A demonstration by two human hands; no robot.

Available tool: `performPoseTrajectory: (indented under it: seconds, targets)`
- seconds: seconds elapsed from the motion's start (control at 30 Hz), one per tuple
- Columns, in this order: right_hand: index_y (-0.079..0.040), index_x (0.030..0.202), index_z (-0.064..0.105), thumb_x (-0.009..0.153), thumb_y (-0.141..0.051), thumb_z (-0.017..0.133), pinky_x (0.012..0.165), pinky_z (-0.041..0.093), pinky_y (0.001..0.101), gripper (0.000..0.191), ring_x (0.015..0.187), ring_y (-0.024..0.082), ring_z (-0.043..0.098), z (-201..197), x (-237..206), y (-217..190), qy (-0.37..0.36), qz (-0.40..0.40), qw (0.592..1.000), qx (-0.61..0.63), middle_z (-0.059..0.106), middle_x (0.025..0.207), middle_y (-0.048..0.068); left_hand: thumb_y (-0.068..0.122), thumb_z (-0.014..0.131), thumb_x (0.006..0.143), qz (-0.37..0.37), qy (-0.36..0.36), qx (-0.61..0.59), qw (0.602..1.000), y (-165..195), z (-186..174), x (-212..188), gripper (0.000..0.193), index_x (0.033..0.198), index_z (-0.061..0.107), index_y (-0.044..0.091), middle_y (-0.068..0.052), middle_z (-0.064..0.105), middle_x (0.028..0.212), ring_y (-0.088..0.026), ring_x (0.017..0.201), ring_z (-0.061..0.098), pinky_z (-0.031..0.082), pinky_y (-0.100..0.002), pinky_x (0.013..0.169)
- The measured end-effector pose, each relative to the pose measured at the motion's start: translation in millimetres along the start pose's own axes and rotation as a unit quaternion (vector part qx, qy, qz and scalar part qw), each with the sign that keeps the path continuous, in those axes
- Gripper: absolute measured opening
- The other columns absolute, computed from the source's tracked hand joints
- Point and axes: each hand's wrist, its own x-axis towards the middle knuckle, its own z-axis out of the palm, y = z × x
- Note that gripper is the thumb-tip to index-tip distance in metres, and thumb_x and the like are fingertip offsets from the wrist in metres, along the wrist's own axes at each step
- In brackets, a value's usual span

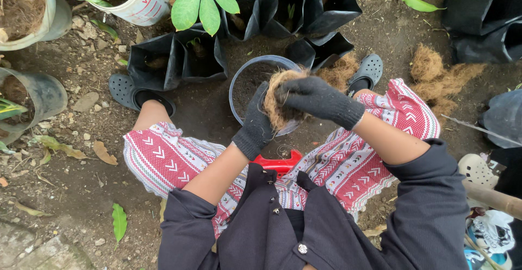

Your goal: The person sits on the ground wearing gloves and shapes a handful of coconut coir fiber, pressing and folding it into a bowl-like liner over a plastic container holding soil. They first adjust their gloves, then pull apart and work the fibrous material with both hands.

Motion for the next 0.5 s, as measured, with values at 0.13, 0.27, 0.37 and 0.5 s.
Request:
performPoseTrajectory:
  seconds: [0.13,0.27,0.37,0.5]
  targets:
    - [-0.007,0.119,0.072,0.098,-0.027,0.063,0.085,0.062,0.0337,0.031,0.089,0.016,0.076,-4,-1,1,0.051,0.073,0.995,0.047,0.079,0.099,0.01,0.033,0.04,0.114,-0.067,0.031,-0.105,0.992,2,1,2,0.044,0.149,0.048,0.007,-0.013,0.058,0.143,-0.022,0.129,0.061,0.049,-0.042,0.115]
    - [-0.006,0.119,0.073,0.099,-0.026,0.065,0.09,0.059,0.0343,0.03,0.096,0.018,0.074,9,0,-3,-0.034,0.034,0.996,0.07,0.076,0.105,0.01,0.041,0.036,0.114,-0.105,0.032,-0.224,0.968,8,2,6,0.052,0.146,0.05,0.004,-0.016,0.06,0.137,-0.027,0.123,0.063,0.054,-0.044,0.108]
    - [-0.003,0.118,0.073,0.099,-0.022,0.065,0.087,0.06,0.0333,0.028,0.094,0.017,0.074,10,1,-5,-0.006,0.001,0.999,0.042,0.077,0.105,0.009,0.041,0.036,0.115,-0.105,0.038,-0.214,0.97,9,3,5,0.052,0.147,0.051,0.004,-0.016,0.061,0.139,-0.027,0.126,0.062,0.053,-0.043,0.11]
    - [-0.003,0.121,0.071,0.1,-0.019,0.06,0.083,0.064,0.0307,0.028,0.089,0.016,0.075,-6,-1,-7,0.042,0.087,0.983,0.154,0.076,0.101,0.009,0.043,0.037,0.113,-0.114,0.052,-0.227,0.966,10,3,5,0.052,0.146,0.052,0.007,-0.014,0.061,0.14,-0.026,0.127,0.061,0.051,-0.045,0.111]
